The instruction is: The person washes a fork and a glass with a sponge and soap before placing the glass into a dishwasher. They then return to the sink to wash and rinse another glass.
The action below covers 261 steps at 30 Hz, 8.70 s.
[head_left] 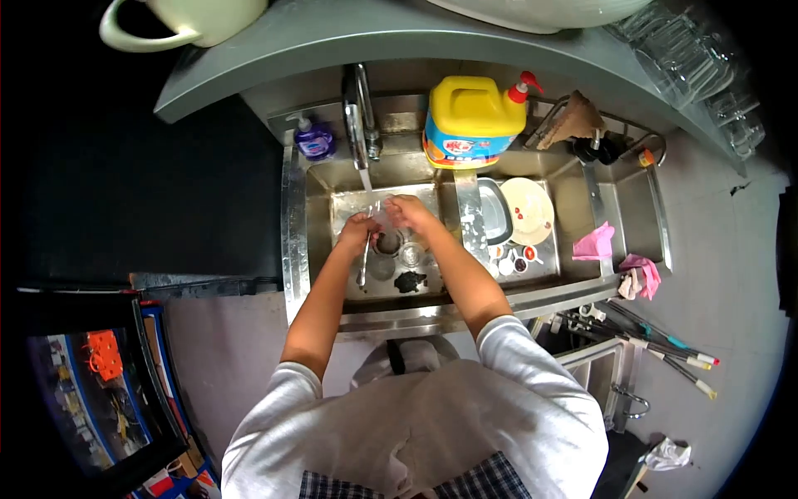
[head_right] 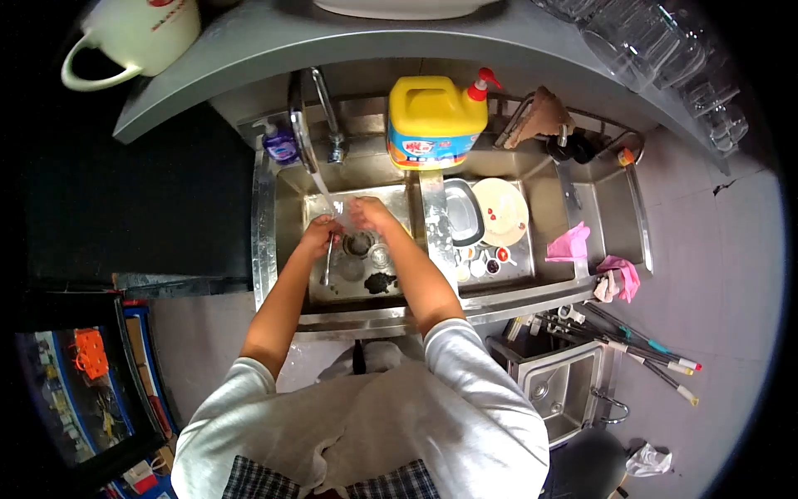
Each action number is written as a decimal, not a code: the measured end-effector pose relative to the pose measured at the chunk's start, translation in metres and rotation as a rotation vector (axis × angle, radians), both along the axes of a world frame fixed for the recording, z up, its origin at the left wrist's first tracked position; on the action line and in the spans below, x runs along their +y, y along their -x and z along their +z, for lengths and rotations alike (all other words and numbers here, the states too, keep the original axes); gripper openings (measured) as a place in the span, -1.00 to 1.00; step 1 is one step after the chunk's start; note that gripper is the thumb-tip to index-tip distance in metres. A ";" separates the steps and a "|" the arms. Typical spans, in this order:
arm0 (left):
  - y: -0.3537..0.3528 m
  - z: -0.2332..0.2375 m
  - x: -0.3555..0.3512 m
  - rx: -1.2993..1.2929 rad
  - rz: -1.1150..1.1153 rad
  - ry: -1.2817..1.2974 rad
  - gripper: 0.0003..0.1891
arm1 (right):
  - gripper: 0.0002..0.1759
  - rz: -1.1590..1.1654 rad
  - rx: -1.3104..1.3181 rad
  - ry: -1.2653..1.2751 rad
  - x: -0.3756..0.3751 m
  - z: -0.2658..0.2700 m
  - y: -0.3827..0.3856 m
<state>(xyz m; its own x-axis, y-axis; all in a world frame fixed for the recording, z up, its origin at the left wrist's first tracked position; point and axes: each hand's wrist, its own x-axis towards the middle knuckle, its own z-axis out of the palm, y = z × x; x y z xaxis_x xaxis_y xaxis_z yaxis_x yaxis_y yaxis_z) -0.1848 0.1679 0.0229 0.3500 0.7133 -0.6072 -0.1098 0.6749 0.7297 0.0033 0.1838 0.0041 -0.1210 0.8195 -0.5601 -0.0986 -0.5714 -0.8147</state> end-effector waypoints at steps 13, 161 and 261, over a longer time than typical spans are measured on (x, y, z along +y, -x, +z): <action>-0.032 0.000 -0.008 -0.124 0.409 0.043 -0.86 | -0.61 1.031 -1.477 -0.317 -0.027 -0.151 -0.035; -0.060 0.102 -0.107 0.101 -0.219 -0.258 -0.79 | -0.72 -0.223 0.319 -0.138 -0.119 0.128 -0.060; -0.054 0.126 -0.146 -0.782 -0.036 0.396 -0.64 | -0.52 -0.608 0.293 -0.004 -0.097 0.107 -0.033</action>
